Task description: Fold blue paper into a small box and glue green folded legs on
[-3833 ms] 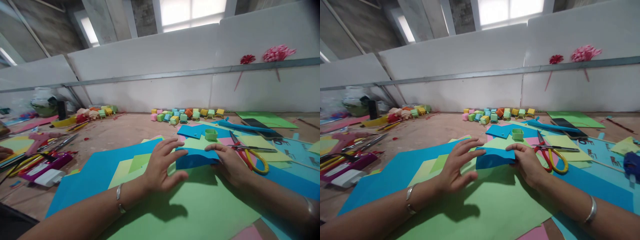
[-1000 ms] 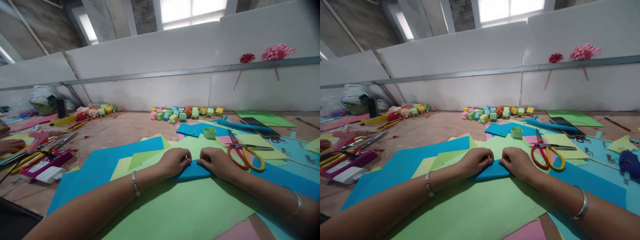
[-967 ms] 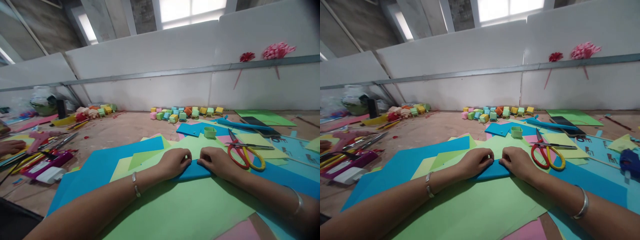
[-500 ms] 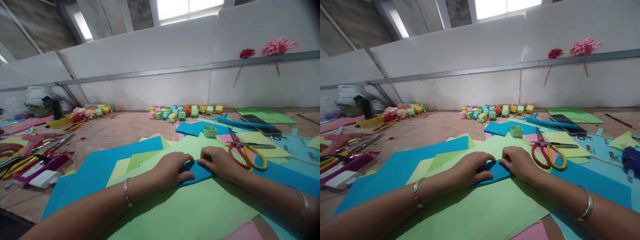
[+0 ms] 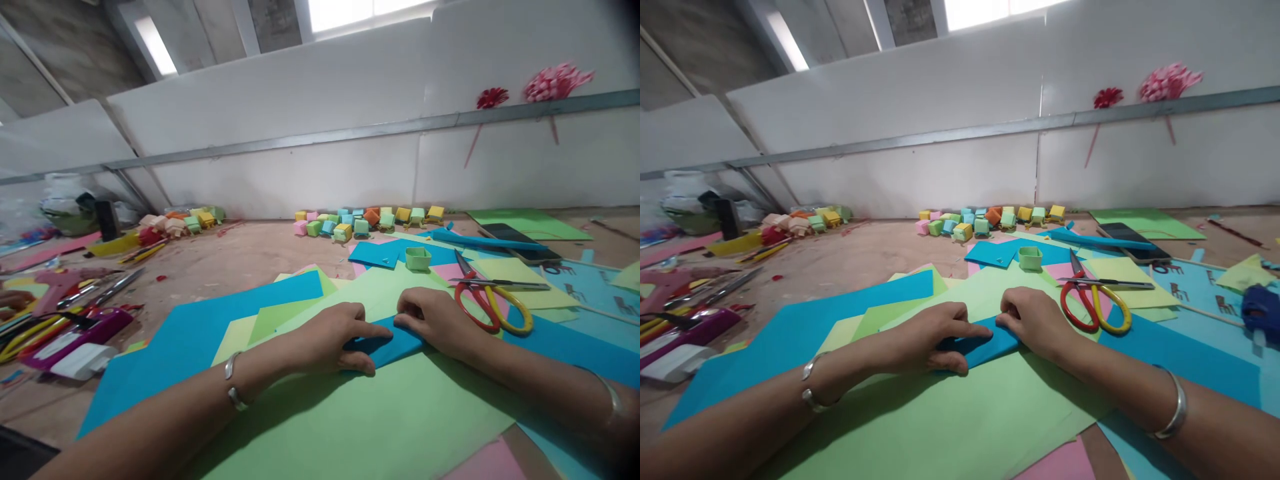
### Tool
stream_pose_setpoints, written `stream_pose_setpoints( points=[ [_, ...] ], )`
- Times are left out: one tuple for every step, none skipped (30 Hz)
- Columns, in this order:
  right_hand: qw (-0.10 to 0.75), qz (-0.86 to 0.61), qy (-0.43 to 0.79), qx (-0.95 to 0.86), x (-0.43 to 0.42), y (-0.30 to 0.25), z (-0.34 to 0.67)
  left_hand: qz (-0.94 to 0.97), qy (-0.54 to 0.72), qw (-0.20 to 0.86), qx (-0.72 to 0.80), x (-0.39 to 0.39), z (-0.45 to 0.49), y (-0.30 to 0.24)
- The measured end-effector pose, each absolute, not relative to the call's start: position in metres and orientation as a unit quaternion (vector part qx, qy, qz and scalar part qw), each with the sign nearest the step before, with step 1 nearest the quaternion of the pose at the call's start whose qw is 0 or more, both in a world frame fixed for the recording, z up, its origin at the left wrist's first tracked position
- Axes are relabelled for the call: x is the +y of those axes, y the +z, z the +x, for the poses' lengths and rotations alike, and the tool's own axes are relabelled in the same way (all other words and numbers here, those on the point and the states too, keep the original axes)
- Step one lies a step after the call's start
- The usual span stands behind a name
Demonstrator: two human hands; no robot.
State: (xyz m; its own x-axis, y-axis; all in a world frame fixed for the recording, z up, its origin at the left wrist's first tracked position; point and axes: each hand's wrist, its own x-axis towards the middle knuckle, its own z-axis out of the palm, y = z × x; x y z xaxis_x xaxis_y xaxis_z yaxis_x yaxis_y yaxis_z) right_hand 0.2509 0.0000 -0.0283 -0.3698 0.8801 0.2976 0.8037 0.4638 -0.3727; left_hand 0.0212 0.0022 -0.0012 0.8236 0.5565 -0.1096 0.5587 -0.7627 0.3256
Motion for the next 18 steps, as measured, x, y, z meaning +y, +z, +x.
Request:
stream_pose_setpoints(
  points=[
    [0.263, -0.489, 0.03, -0.831, -0.004, -0.028, 0.25, 0.94, 0.001, 0.175, 0.293, 0.003, 0.021, -0.002],
    [0.294, -0.456, -0.039, -0.839, -0.011, -0.026, 0.248, 0.941, 0.005, 0.176, 0.289, 0.004, 0.021, -0.003],
    [0.318, -0.412, -0.117, -0.846, -0.019, -0.025, 0.245, 0.942, 0.01, 0.178, 0.286, 0.004, 0.021, -0.004],
    [0.32, -0.363, -0.19, -0.854, -0.029, -0.023, 0.241, 0.942, 0.014, 0.181, 0.284, 0.005, 0.021, -0.005],
    [0.308, -0.328, -0.241, -0.86, -0.04, -0.023, 0.236, 0.942, 0.017, 0.182, 0.282, 0.005, 0.021, -0.006],
    [0.284, -0.307, -0.267, -0.868, -0.051, -0.023, 0.232, 0.942, 0.019, 0.182, 0.281, 0.006, 0.021, -0.006],
    [0.252, -0.301, -0.273, -0.878, -0.061, -0.025, 0.228, 0.942, 0.02, 0.18, 0.282, 0.006, 0.021, -0.006],
    [0.22, -0.31, -0.267, -0.886, -0.07, -0.028, 0.225, 0.942, 0.02, 0.178, 0.284, 0.006, 0.021, -0.005],
    [0.19, -0.32, -0.261, -0.89, -0.077, -0.032, 0.223, 0.942, 0.018, 0.177, 0.286, 0.006, 0.021, -0.005],
    [0.164, -0.332, -0.257, -0.893, -0.082, -0.037, 0.222, 0.941, 0.017, 0.177, 0.288, 0.005, 0.022, -0.004],
    [0.139, -0.345, -0.254, -0.893, -0.086, -0.041, 0.221, 0.94, 0.014, 0.179, 0.29, 0.005, 0.022, -0.002],
    [0.118, -0.357, -0.253, -0.891, -0.088, -0.045, 0.222, 0.939, 0.011, 0.183, 0.292, 0.005, 0.022, -0.002],
    [0.096, -0.37, -0.253, -0.889, -0.089, -0.048, 0.224, 0.938, 0.009, 0.185, 0.293, 0.005, 0.022, -0.001],
    [0.074, -0.385, -0.252, -0.885, -0.09, -0.048, 0.226, 0.938, 0.006, 0.186, 0.293, 0.004, 0.023, -0.001],
    [0.05, -0.404, -0.249, -0.879, -0.092, -0.047, 0.229, 0.937, 0.004, 0.186, 0.295, 0.004, 0.022, -0.001],
    [0.028, -0.421, -0.246, -0.873, -0.093, -0.045, 0.231, 0.937, 0.003, 0.184, 0.296, 0.004, 0.022, -0.001],
    [0.011, -0.437, -0.245, -0.866, -0.095, -0.04, 0.234, 0.937, 0.003, 0.183, 0.298, 0.004, 0.022, -0.001],
    [-0.002, -0.451, -0.243, -0.859, -0.097, -0.035, 0.236, 0.937, 0.004, 0.182, 0.298, 0.004, 0.022, -0.001]
  ],
)
